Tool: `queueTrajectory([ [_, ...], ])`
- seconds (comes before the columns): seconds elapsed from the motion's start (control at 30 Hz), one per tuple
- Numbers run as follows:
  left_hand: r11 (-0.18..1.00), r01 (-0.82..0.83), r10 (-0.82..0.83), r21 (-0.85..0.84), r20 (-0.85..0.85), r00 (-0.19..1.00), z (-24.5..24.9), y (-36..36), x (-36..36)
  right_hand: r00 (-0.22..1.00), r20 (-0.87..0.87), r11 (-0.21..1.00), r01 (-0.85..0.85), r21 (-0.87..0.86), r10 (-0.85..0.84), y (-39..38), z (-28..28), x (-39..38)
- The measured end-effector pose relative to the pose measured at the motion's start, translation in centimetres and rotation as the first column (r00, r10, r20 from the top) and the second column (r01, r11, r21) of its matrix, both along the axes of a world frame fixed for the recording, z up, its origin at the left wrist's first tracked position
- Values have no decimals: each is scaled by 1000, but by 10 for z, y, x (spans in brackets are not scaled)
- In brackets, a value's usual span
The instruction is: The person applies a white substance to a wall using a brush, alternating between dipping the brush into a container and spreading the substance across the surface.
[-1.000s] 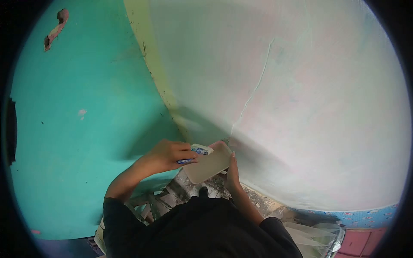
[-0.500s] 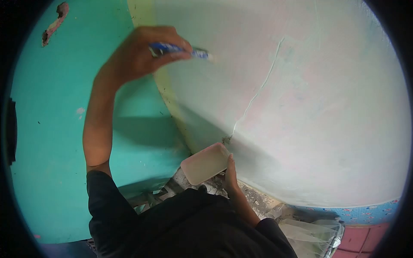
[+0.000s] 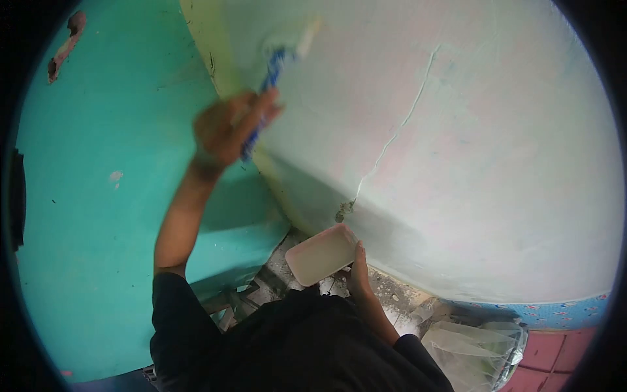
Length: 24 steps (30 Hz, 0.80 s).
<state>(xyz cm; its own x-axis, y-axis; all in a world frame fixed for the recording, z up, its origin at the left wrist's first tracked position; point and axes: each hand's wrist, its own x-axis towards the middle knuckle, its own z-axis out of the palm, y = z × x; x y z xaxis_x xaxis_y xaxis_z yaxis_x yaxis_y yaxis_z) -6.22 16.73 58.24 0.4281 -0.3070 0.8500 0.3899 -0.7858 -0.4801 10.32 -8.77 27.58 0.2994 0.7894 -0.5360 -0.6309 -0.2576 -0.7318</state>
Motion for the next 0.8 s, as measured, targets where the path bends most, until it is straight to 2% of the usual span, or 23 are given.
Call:
queueTrajectory([
  [0.13, 993, 65, -73, -101, -77, 994, -111, -3, 9, 998, 37, 999, 41, -5, -41, -9, -6, 5],
  [0.23, 983, 12, -46, -181, -188, 981, -189, -15, 6, 996, 67, 998, 63, -29, -61, -14, -9, 9],
  [0.47, 863, -57, -166, -502, -388, 907, -321, -51, -17, 992, 100, 993, 87, -78, -79, -24, -28, 18],
  [0.6, 688, -263, -224, -677, -542, 810, -330, -46, -23, 989, 123, 997, 81, -20, -77, -25, -25, 16],
  [0.63, 669, -250, -254, -700, -532, 808, -313, -44, -21, 990, 113, 995, 89, -36, -85, -25, -32, 15],
  [0.7, 627, -225, -312, -746, -505, 805, -264, -30, -11, 990, 99, 992, 104, -67, -97, -23, -50, 19],
  [0.8, 653, -92, -383, -752, -431, 817, -140, -25, 2, 990, 99, 988, 115, -102, -105, -19, -38, 10],
])
